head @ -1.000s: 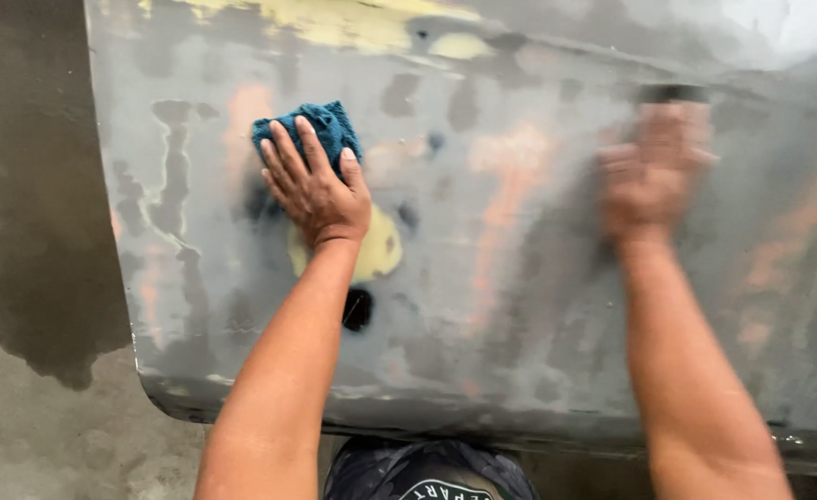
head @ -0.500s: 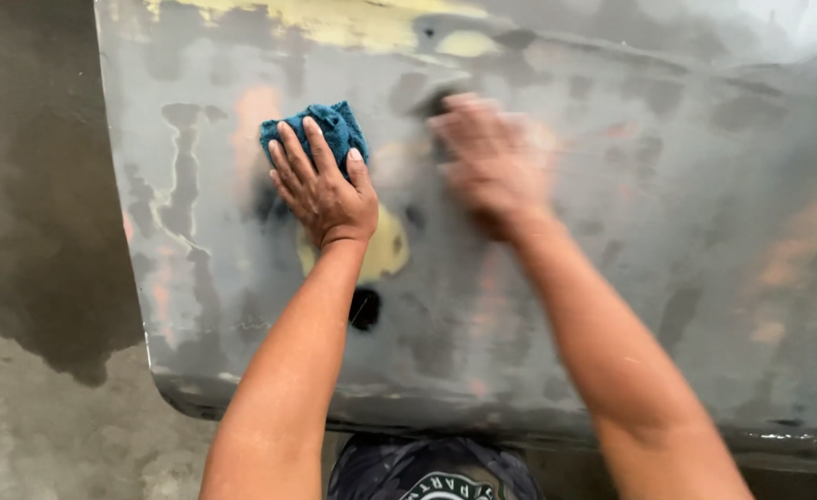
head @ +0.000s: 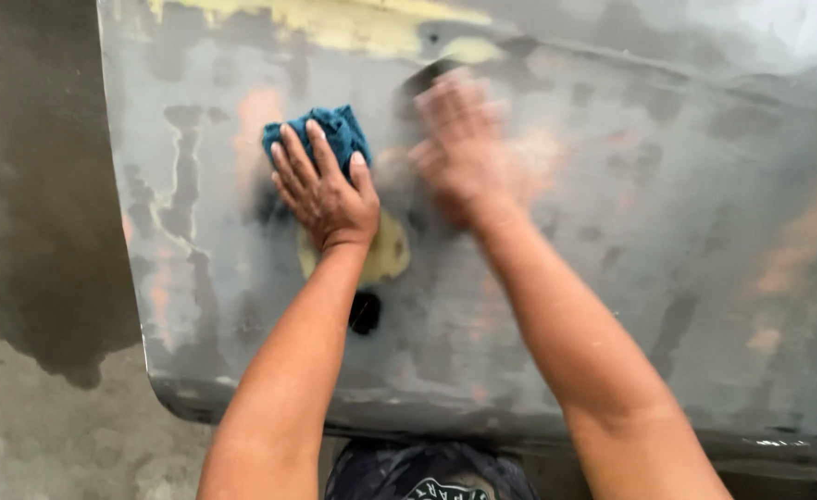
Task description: The person scrubs a large, flat, gray surface using a black sanding block in one hand and a blue cloth in the other. The person repeatedly dips the cloth into a green bucket of water to clean it and continues scrubbing the surface.
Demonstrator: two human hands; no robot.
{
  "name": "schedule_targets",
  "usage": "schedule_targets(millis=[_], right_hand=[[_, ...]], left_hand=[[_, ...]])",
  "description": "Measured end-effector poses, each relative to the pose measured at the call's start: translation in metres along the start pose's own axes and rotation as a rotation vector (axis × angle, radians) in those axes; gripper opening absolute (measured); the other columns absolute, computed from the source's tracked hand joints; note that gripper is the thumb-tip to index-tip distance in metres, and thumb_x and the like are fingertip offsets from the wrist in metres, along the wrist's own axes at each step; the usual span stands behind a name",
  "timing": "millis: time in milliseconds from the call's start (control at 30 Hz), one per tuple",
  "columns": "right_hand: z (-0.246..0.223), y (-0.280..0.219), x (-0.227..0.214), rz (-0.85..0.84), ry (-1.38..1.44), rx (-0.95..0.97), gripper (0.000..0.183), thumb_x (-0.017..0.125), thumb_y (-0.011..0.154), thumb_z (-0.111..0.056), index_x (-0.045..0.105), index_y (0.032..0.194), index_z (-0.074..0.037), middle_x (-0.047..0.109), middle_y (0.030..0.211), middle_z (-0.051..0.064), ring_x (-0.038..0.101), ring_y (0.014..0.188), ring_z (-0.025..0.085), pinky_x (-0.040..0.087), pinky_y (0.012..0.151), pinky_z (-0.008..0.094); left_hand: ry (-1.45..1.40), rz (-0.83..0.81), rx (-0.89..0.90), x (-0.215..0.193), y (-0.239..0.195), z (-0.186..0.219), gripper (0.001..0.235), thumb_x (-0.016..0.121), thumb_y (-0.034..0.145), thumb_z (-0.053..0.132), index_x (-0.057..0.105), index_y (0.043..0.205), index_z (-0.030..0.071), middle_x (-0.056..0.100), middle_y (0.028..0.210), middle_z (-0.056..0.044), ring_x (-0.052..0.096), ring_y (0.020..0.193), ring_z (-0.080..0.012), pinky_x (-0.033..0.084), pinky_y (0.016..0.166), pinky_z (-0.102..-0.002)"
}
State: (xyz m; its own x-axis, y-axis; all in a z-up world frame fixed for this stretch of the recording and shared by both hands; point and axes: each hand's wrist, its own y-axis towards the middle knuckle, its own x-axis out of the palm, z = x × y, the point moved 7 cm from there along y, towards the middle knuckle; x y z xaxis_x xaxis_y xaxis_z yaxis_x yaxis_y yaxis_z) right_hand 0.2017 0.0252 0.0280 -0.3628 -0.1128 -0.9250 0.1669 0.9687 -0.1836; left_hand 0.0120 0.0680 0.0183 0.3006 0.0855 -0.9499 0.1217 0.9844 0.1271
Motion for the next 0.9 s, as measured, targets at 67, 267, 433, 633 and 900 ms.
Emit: schedule_targets(millis=[67, 267, 433, 633, 900], right_hand=[[-0.001, -0.002, -0.007, -0.05, -0.006, -0.066, 0.073, 0.05, 0.101, -0.045, 0.025, 0.164, -0.016, 0.014, 0.172, 0.01, 0.01, 0.158, 0.033, 0.007, 0.126, 0.054], [0.214, -0.074, -0.024, 0.216, -0.142, 0.254, 0.063, 0.031, 0.116, -0.041, 0.018, 0.173, -0.016, 0.011, 0.179, 0.007, 0.008, 0.166, 0.031, 0.003, 0.133, 0.051], [0.259, -0.104, -0.054, 0.517, -0.01, 0.955, 0.074, 0.036, 0.112, -0.053, 0.019, 0.169, -0.009, 0.01, 0.176, 0.015, 0.008, 0.162, 0.033, 0.001, 0.13, 0.048], [0.015, -0.021, -0.002, 0.296, 0.006, 0.001, 0.072, 0.057, 0.102, -0.052, 0.039, 0.161, -0.015, 0.025, 0.169, 0.009, 0.017, 0.158, 0.035, 0.011, 0.127, 0.058], [0.146, -0.076, -0.025, 0.192, -0.158, 0.146, 0.067, 0.041, 0.11, -0.043, 0.027, 0.167, -0.012, 0.021, 0.174, 0.008, 0.016, 0.161, 0.029, 0.006, 0.127, 0.056]], left_hand=[[0.002, -0.001, 0.005, -0.001, 0.003, 0.002, 0.071, 0.051, 0.104, 0.048, 0.036, 0.162, 0.011, 0.026, 0.169, -0.019, 0.023, 0.156, -0.0427, 0.02, 0.125, -0.06], [-0.006, -0.013, 0.007, 0.001, -0.001, -0.001, 0.07, 0.05, 0.105, 0.047, 0.037, 0.162, 0.009, 0.025, 0.169, -0.021, 0.022, 0.156, -0.0438, 0.019, 0.125, -0.062], [-0.009, -0.02, -0.003, -0.003, 0.004, 0.004, 0.069, 0.05, 0.106, 0.048, 0.036, 0.162, 0.009, 0.024, 0.17, -0.021, 0.021, 0.157, -0.0443, 0.018, 0.126, -0.061], [-0.022, -0.03, 0.004, 0.001, 0.0, -0.001, 0.071, 0.051, 0.105, 0.047, 0.036, 0.163, 0.008, 0.023, 0.17, -0.022, 0.021, 0.156, -0.0445, 0.018, 0.125, -0.062], [-0.009, -0.044, 0.005, -0.001, 0.001, 0.001, 0.07, 0.05, 0.105, 0.047, 0.036, 0.162, 0.008, 0.023, 0.169, -0.022, 0.02, 0.156, -0.0452, 0.017, 0.125, -0.062]])
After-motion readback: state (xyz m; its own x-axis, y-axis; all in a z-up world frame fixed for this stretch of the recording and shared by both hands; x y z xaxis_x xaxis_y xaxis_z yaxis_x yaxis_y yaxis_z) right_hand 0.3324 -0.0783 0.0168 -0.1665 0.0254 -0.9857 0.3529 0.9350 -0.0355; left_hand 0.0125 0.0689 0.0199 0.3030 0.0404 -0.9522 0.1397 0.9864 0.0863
